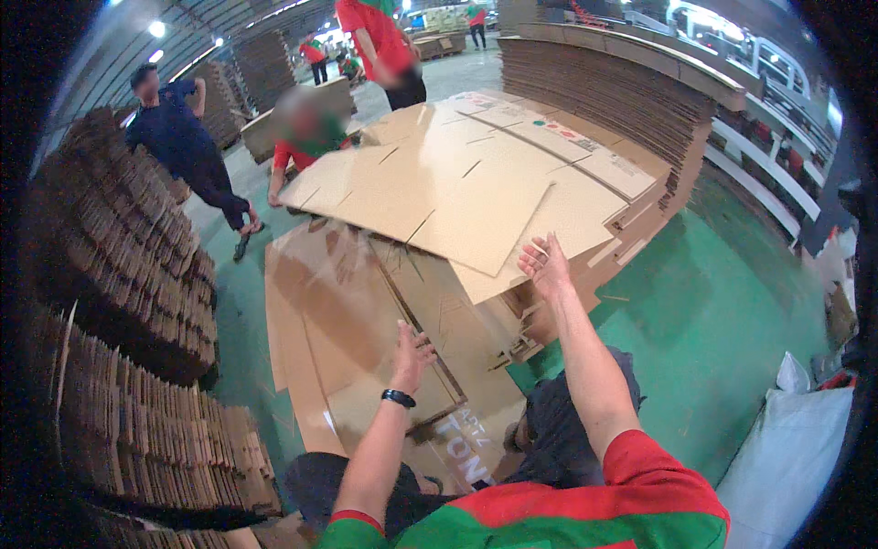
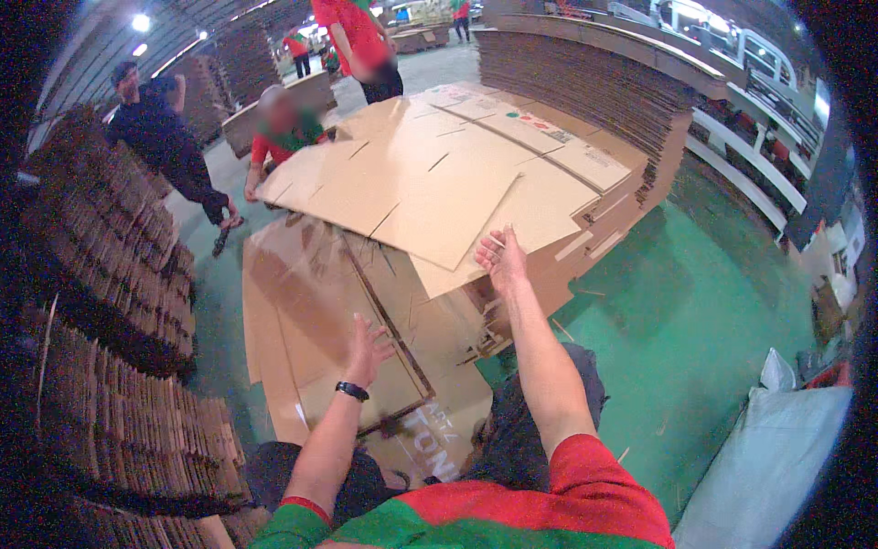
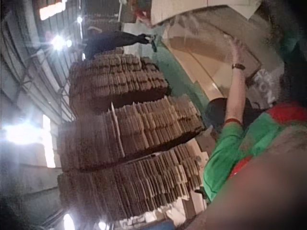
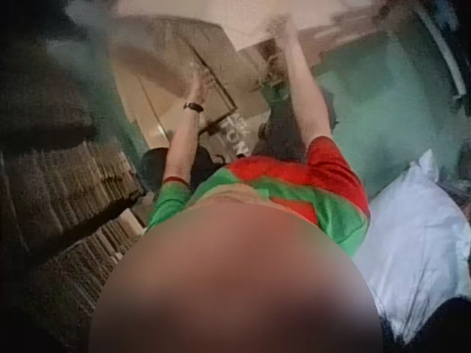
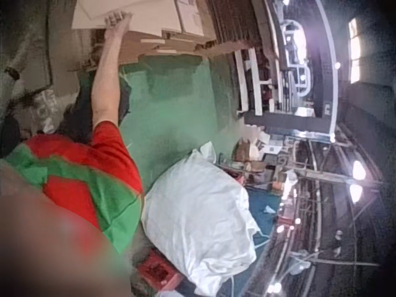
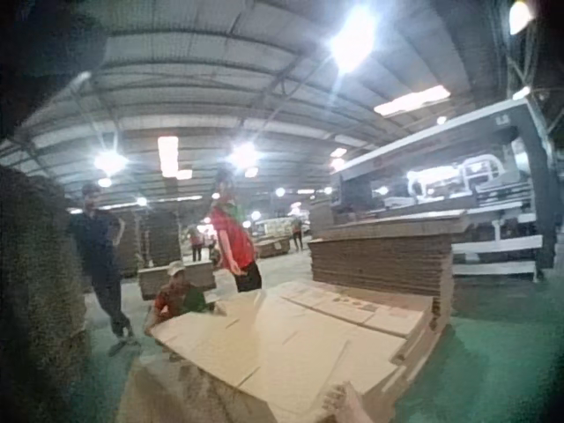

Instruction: The person sits on the floor and repeatedly picks up flat cardboard sheets from a pile, aligns them, and places them onto a growing stack. The person handles the sheets one at a time, adjusting their position to keep the stack neat.

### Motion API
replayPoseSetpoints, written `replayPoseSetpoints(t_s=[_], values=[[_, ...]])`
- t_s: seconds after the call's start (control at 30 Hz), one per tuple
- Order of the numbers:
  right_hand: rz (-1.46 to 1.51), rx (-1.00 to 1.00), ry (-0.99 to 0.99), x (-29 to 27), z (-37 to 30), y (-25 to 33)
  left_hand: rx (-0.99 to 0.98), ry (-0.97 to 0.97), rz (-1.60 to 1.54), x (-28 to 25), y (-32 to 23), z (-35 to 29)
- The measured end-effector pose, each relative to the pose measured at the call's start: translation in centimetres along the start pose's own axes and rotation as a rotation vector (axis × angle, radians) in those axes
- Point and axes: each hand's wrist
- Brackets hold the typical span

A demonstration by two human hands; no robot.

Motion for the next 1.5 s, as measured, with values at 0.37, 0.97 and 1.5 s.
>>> replayPoseSetpoints(t_s=[0.37,0.97,1.5], values=[[0.223,-0.069,0.008,2.1,8.4,0.7,0.055,-0.075,-0.393,3.1,-3.8,9.4],[-1.17,-0.569,-0.211,4.4,7.1,-5.3,-0.253,-0.87,0.693,-29.9,6.4,-7.4],[-1.983,-0.793,0.006,-0.8,13.1,-4.6,-0.136,-0.539,0.592,-26.7,7.5,-9.1]])
Point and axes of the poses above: each hand's wrist, its own z-axis towards the middle knuckle, its own x-axis out of the palm, y = z × x, and after that the axes turned 4 degrees about y, right-handed
